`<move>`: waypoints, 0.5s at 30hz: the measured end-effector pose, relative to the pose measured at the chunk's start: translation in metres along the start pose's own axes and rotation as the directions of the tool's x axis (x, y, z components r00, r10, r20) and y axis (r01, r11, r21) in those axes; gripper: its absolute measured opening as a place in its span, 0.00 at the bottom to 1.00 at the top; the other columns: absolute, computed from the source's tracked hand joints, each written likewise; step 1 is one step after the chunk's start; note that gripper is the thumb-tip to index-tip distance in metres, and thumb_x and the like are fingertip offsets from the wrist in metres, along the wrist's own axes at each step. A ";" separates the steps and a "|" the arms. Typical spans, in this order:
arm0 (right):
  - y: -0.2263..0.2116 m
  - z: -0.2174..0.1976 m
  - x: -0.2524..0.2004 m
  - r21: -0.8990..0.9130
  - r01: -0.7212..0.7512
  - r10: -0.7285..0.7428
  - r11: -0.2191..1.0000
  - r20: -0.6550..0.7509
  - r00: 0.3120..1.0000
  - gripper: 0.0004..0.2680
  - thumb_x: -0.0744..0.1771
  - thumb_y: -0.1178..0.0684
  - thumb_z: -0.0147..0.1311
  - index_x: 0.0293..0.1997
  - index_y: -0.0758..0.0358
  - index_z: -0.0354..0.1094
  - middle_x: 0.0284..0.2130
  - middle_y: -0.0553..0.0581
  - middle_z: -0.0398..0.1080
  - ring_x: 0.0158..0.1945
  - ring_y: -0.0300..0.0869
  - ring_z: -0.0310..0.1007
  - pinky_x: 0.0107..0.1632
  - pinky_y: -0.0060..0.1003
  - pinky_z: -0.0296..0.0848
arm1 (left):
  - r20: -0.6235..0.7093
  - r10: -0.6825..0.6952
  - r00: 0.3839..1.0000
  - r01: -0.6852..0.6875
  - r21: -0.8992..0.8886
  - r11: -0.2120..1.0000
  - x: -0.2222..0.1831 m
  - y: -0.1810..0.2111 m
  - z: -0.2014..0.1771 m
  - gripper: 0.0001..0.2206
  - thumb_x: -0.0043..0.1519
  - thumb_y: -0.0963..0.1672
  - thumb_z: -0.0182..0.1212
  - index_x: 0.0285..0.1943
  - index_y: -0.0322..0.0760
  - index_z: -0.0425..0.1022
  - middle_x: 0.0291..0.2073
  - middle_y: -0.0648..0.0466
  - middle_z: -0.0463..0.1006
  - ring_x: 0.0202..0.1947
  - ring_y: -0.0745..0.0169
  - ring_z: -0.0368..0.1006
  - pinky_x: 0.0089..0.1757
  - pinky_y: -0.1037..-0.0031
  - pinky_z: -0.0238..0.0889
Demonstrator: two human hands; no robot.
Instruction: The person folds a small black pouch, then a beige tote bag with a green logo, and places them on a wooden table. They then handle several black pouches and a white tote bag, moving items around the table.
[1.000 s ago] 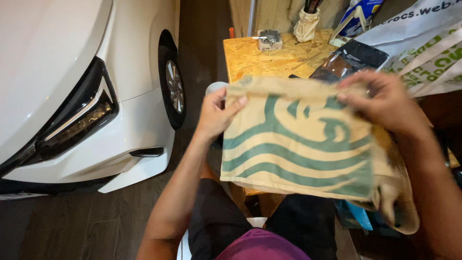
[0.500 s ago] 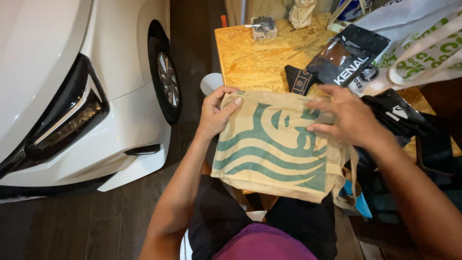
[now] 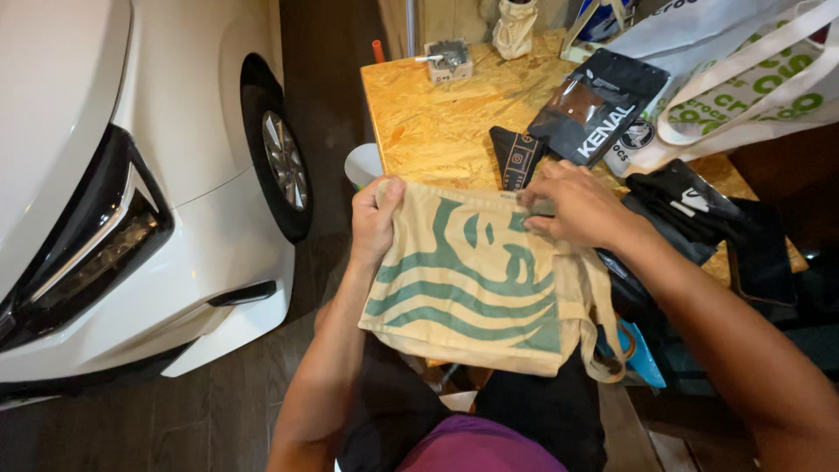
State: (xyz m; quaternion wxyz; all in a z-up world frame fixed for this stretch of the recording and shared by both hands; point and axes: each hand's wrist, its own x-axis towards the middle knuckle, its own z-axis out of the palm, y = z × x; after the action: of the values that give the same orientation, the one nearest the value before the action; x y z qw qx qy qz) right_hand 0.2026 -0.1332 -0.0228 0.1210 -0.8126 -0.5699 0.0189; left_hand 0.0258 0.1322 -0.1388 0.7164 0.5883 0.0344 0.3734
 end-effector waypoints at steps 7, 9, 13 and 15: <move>0.048 0.012 -0.011 0.824 0.142 -0.098 0.548 -0.106 0.990 0.05 0.62 0.60 0.61 0.35 0.63 0.67 0.40 0.52 0.77 0.48 0.38 0.77 0.52 0.34 0.73 | 0.012 -0.039 0.999 0.039 -0.071 0.997 0.007 -0.011 -0.019 0.13 0.70 0.47 0.60 0.36 0.34 0.75 0.30 0.62 0.76 0.31 0.78 0.68 0.36 0.81 0.62; 0.058 0.015 -0.017 0.926 -0.013 -0.016 0.378 0.020 1.000 0.05 0.65 0.63 0.62 0.36 0.65 0.68 0.36 0.52 0.76 0.44 0.35 0.73 0.47 0.31 0.70 | 0.048 -0.114 0.992 0.118 -0.081 0.990 0.010 -0.012 -0.026 0.11 0.67 0.46 0.62 0.35 0.35 0.75 0.29 0.61 0.77 0.29 0.77 0.68 0.34 0.81 0.63; 0.067 0.016 -0.019 0.802 -0.316 -0.007 0.506 0.370 0.929 0.03 0.65 0.61 0.60 0.41 0.65 0.72 0.30 0.53 0.77 0.33 0.35 0.71 0.40 0.31 0.68 | 0.100 -0.121 0.988 0.098 0.210 0.973 0.007 -0.007 -0.034 0.13 0.65 0.45 0.71 0.32 0.34 0.74 0.24 0.63 0.71 0.25 0.79 0.59 0.28 0.81 0.51; 0.068 0.012 -0.013 0.684 -0.334 -0.034 0.649 0.464 0.885 0.04 0.65 0.58 0.58 0.42 0.64 0.75 0.29 0.52 0.79 0.34 0.34 0.74 0.41 0.32 0.71 | 0.124 -0.149 0.981 0.102 0.320 0.942 0.008 0.001 -0.035 0.14 0.62 0.46 0.73 0.31 0.35 0.74 0.24 0.62 0.74 0.25 0.78 0.63 0.29 0.81 0.57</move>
State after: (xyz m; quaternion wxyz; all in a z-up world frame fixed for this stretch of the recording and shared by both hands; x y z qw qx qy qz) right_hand 0.2583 -0.1653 -0.0504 0.3105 -0.7095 -0.4517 0.4430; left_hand 0.0141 0.1653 -0.1452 0.6372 0.7166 0.0779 0.2727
